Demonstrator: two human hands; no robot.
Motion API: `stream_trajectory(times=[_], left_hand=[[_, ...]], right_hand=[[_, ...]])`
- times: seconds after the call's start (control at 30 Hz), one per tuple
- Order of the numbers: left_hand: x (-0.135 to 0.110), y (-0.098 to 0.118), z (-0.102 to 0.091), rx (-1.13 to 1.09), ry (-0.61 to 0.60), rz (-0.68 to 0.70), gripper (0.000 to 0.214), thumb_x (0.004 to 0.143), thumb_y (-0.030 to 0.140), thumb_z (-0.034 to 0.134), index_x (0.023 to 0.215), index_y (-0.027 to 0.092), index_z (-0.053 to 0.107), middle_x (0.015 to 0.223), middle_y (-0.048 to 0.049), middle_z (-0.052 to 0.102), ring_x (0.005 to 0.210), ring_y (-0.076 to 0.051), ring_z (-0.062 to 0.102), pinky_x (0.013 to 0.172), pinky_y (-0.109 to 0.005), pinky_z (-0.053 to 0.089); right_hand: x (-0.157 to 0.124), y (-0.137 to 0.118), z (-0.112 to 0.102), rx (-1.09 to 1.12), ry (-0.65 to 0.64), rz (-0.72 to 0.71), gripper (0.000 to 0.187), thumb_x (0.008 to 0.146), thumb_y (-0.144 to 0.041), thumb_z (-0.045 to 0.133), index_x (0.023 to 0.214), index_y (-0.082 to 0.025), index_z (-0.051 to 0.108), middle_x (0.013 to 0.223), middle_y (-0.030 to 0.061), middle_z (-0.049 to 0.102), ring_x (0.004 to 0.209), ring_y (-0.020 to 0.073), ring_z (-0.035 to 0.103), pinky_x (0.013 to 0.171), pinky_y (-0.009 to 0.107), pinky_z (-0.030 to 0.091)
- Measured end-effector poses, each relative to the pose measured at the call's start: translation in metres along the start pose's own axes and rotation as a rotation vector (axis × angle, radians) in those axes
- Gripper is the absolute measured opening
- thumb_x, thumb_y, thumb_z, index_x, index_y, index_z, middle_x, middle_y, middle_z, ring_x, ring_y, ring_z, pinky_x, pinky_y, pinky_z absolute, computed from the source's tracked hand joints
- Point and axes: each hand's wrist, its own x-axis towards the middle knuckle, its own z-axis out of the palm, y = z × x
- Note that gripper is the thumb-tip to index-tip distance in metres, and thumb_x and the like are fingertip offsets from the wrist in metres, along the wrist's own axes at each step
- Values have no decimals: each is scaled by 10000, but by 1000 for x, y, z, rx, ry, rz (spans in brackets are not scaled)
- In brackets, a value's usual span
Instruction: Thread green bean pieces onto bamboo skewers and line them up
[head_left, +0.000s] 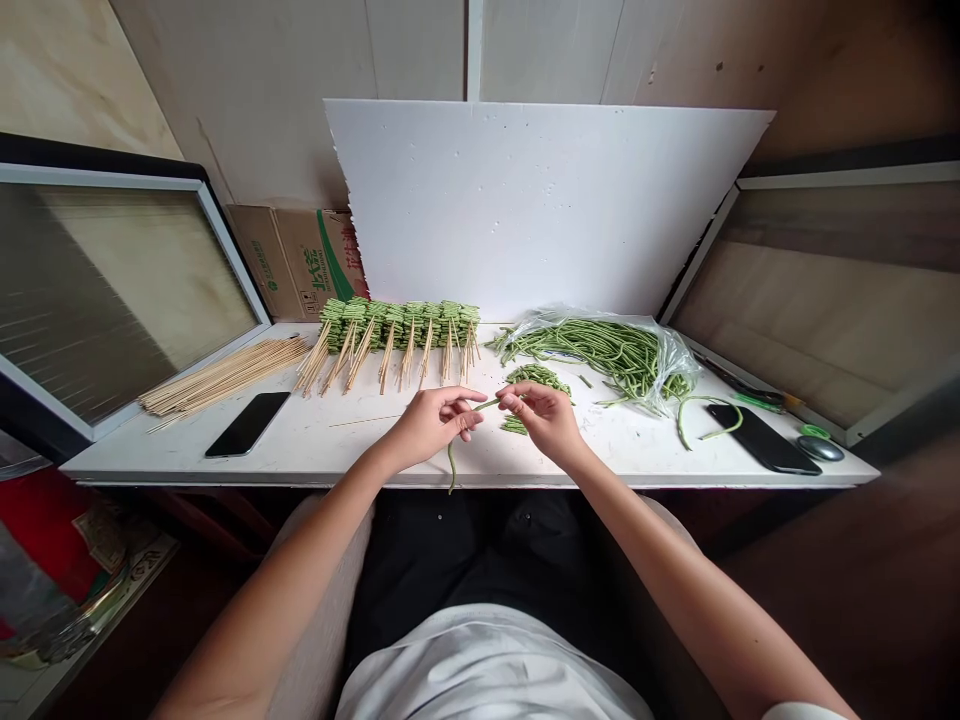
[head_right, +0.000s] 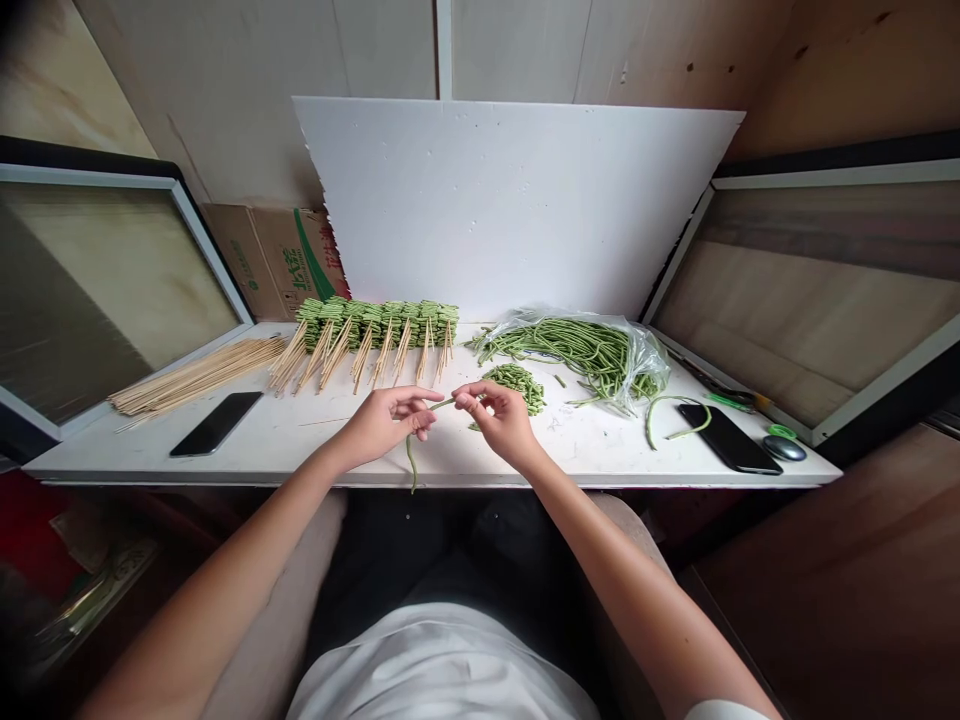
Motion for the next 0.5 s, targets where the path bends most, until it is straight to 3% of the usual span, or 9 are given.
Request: stream_trajectory(times=[0.17, 0.37, 0.5], left_hand=[[-1, 5, -6, 61, 88, 35, 345, 945, 493, 779, 1004, 154, 804, 834, -66, 775, 682, -173, 716, 699, -307, 603], [-5, 21, -6, 264, 195, 193, 270, 990, 440, 731, 968, 190, 831, 942, -72, 806, 779, -183, 683, 718, -302, 549], [-6, 23, -2, 293, 165, 220, 222, 999, 392, 727, 989, 198, 833, 948, -64, 801, 731, -162, 626, 684, -296, 499]], right_hand=[[0, -11, -3, 31, 36, -5, 391, 919, -617, 777, 985, -232, 799, 951, 88, 781, 862, 233, 722, 729, 369, 585], [-7, -33, 3, -176, -8, -174, 345, 931, -598, 779, 879, -257, 784, 864, 82, 759, 871, 252, 652, 755, 416, 546], [-7, -34, 5, -267, -38, -234, 293, 972, -556, 747, 932, -267, 777, 883, 78, 748, 868, 253, 622, 745, 410, 511]])
